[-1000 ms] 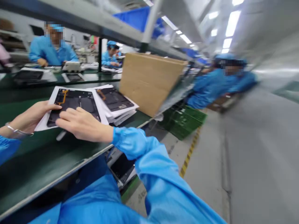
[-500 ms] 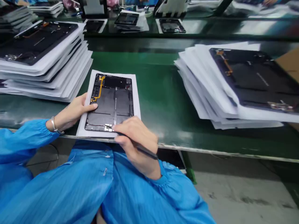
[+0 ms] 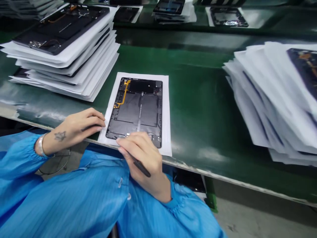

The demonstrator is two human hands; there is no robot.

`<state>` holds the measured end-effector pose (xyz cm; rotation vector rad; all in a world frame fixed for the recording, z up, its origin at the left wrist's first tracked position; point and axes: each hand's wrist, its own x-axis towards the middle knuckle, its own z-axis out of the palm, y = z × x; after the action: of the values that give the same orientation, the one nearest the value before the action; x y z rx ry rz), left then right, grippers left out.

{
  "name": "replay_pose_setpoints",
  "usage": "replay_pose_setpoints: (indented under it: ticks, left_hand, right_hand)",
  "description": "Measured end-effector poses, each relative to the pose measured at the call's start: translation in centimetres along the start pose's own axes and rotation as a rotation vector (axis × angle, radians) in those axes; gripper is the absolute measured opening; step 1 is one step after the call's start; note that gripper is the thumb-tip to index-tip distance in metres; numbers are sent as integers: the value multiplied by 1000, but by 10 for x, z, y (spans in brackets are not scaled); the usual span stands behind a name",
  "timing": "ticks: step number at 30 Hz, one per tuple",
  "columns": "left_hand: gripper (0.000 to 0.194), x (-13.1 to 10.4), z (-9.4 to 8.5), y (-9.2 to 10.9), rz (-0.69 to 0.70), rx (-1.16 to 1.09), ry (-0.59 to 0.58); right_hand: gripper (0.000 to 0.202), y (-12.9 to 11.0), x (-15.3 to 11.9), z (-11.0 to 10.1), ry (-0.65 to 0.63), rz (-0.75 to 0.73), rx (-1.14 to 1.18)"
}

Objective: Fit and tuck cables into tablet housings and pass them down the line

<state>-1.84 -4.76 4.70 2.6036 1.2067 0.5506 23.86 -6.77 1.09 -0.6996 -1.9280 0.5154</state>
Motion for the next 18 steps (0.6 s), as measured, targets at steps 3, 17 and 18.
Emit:
replay_pose_setpoints:
  ticks: [3, 17, 18]
  left_hand:
    - [13, 2, 6, -3, 5, -22, -78]
    - [19, 8, 15, 8, 111, 2, -78]
    - [21, 4, 18, 10, 101, 2, -51]
  right_hand:
    - [22, 4, 0, 9, -57, -8, 5]
    - [25, 7, -6, -1, -18, 207, 43]
    - [29, 8, -7, -2, -4, 213, 69]
